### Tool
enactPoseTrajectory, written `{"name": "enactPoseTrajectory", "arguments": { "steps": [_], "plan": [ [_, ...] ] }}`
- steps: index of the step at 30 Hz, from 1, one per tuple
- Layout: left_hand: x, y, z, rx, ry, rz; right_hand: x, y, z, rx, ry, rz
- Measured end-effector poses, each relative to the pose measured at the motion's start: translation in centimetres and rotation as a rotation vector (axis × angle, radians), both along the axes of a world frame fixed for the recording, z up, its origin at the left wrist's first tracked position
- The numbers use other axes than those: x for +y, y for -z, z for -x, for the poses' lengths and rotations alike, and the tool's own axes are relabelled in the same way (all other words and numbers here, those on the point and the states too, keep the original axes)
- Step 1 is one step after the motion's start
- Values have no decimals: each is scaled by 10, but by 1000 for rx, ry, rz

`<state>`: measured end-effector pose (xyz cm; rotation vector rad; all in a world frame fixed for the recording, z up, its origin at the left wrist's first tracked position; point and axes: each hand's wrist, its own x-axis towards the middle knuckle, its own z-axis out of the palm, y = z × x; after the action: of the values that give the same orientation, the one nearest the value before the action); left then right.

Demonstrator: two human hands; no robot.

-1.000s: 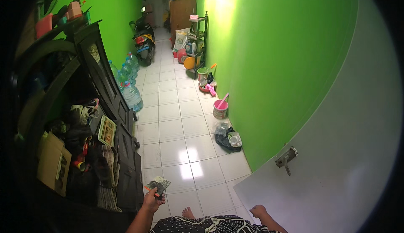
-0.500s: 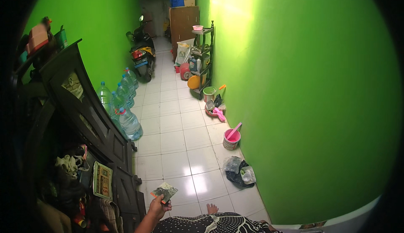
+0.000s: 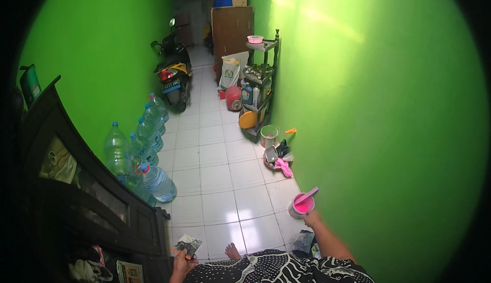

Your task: The person applies a bead of sealant along a wall joint using a caulking gun, then smooths it with a putty knife and wipes excess with a cloth. They later move to a sink area, rinse the putty knife, and walk outside to clean the tool in a bucket before returning indoors.

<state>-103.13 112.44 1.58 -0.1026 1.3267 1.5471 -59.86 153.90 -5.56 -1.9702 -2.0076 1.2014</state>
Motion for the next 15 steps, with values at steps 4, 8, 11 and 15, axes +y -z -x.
{"name": "enactPoseTrajectory", "arguments": {
  "steps": [4, 8, 11, 15],
  "plan": [
    [134, -71, 77, 159, 86, -24, -10, 28, 13, -359, -389, 187],
    [244, -112, 159, 268, 151, -67, -21, -11, 20, -558, -50, 352],
    [330, -114, 198, 252, 205, -102, 15, -20, 14, -583, 152, 460],
    [430, -102, 224, 173, 235, -133, 101, -5, 27, -618, 197, 566]
  ]
}}
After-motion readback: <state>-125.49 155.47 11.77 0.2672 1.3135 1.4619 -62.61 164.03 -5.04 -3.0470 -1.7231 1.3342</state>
